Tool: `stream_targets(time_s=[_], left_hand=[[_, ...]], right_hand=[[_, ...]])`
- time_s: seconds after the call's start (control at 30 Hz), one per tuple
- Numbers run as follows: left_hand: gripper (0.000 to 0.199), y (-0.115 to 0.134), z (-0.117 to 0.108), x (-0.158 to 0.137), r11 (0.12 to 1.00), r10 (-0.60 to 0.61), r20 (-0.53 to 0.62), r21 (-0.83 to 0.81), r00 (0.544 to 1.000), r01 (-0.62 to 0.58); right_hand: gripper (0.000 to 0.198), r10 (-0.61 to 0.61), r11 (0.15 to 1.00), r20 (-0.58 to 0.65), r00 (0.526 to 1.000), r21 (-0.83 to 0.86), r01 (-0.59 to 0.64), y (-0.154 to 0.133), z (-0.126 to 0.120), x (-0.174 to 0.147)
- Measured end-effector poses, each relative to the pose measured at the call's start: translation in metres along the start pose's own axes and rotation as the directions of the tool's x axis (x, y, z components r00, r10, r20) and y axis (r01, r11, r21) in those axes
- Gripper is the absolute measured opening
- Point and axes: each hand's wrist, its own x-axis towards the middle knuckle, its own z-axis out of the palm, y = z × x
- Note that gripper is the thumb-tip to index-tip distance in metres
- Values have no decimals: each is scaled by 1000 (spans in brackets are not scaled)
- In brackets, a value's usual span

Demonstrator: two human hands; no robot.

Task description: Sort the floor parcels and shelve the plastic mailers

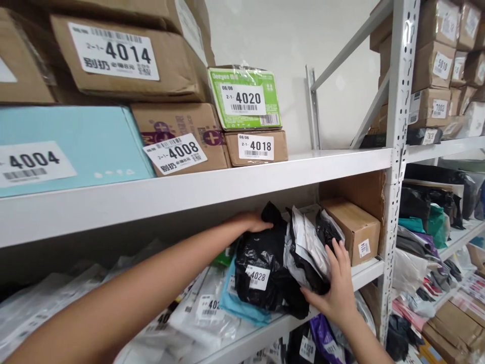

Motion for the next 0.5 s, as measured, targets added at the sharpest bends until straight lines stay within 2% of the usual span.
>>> stream_targets(time_s=[0.03,0.1,0.17,0.23,0.33,0.43,0.47,0.5], left_hand=[[51,-1,2,-8,997,-53,84,-58,995,58],[23,7,10,-19,972,-79,213,-201,974,123],[9,20,18,-26,945,-34,215,-311,976,101],[10,31,22,-28,924,-8,201,-374,980,84],[34,29,13,-30,906,55,176,-423,983,26],[59,4,1,-40,944,104,-44,-310,994,-112],[65,-6,-1,-45,950,96,-90,-290,991,-119],[72,-15,0,-51,946,74,-73,-310,995,-93]], right_hand=[[98,-4,1000,5,1000,9,4,-1,3,-1],[101,-19,1000,30,999,18,18,-2,9,-3],[95,-18,1000,34,999,27,17,-3,17,-5],[85,22,999,10,1000,38,-23,-1,24,-8],[67,80,996,-9,997,42,-80,6,29,-12],[54,61,996,-7,998,63,-60,17,28,-15],[53,47,996,-10,999,80,-46,21,27,-16],[53,31,995,-15,999,97,-30,25,24,-17]])
